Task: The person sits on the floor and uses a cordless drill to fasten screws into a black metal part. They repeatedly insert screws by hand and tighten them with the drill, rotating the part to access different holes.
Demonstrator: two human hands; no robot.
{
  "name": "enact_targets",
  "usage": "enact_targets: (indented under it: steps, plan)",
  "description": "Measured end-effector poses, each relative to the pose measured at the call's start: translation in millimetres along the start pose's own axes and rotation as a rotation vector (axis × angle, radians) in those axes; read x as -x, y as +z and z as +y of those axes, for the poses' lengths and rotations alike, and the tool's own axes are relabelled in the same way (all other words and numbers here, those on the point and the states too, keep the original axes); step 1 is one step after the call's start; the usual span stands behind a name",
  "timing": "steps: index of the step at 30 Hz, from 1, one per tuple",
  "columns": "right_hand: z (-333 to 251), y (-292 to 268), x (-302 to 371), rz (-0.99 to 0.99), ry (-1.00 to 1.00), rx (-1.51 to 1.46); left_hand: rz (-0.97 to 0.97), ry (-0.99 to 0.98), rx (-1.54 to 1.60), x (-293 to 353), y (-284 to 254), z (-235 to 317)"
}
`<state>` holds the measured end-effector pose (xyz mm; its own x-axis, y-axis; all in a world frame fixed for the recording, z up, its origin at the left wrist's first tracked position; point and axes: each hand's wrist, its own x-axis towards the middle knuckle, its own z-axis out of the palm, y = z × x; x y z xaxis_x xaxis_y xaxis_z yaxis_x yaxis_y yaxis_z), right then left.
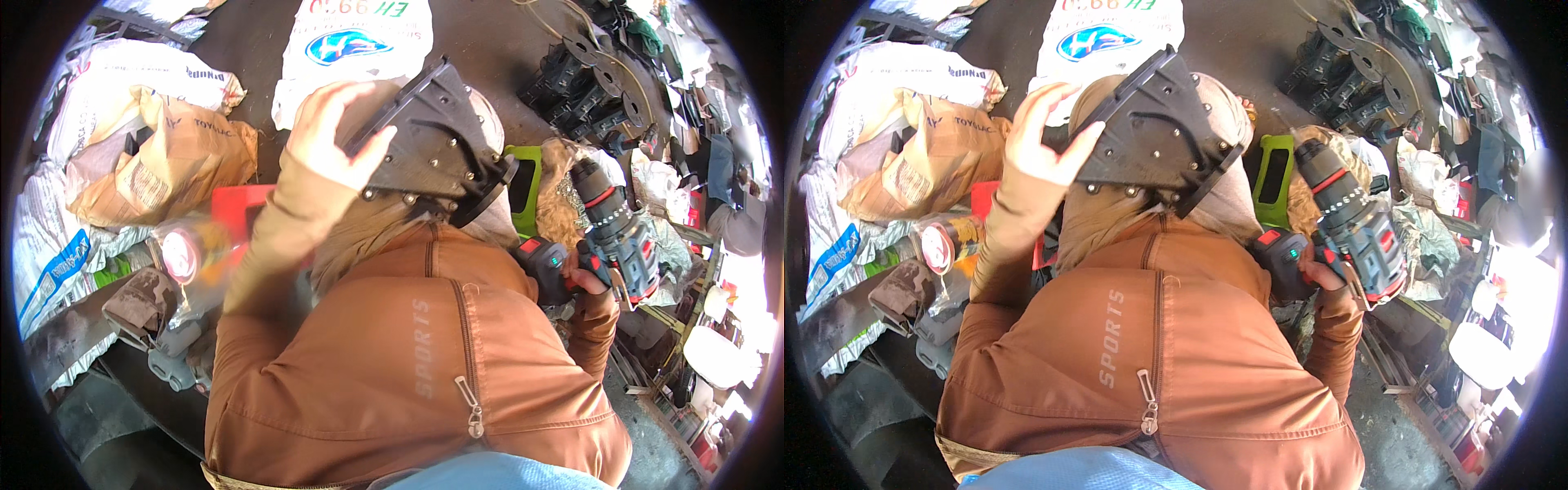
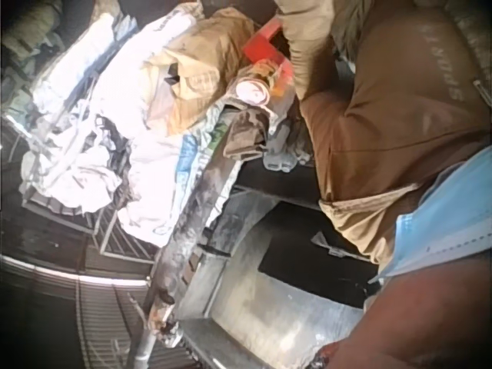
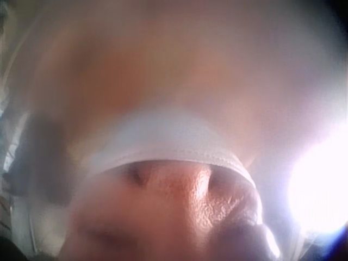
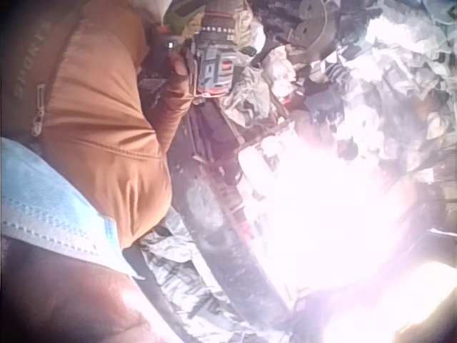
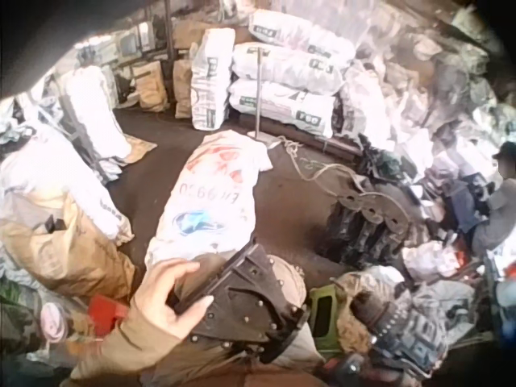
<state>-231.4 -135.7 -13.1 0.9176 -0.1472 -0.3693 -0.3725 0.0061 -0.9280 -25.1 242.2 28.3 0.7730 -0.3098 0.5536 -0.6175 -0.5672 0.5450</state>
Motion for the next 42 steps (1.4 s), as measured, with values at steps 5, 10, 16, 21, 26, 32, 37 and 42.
enact_targets:
  steps: [5, 10, 16, 21, 26, 32, 37, 42]
  plan:
    - [15.4, -6.5, -3.0, -0.031, -0.053, 0.004, -0.28, 0.229, 0.277, 2.3, 28.8, 54.1]
    - [21.1, -9.8, -0.5, 0.013, -0.058, 0.103, -0.213, 0.307, -0.026, -31.8, 71.6, 39.6]
    - [11.8, -0.7, 10.9, 0.028, -0.068, -0.074, -0.529, 0.184, 0.28, -70.0, 105.9, 50.4]
    - [4.7, 3.9, 12.5, 0.096, -0.221, 0.251, -1.012, -0.284, 0.844, -90.0, 120.2, 69.8]
    - [6.2, 2.6, 23.6, 0.165, -0.228, 0.306, -1.155, -0.525, 1.236, -88.6, 127.1, 61.2]
    - [34.1, -2.9, 25.5, 0.305, -0.346, 0.82, -1.249, -0.49, 1.341, -84.4, 123.1, 57.4]
    - [40.9, -5.4, 23.3, 0.017, -0.203, -0.21, -0.796, -0.355, 0.917, -86.6, 100.9, 58.5]
    - [42.2, -7.6, 18.4, -0.056, -0.208, -0.396, -0.3, -0.405, 0.491, -98.2, 57.3, 28.0]
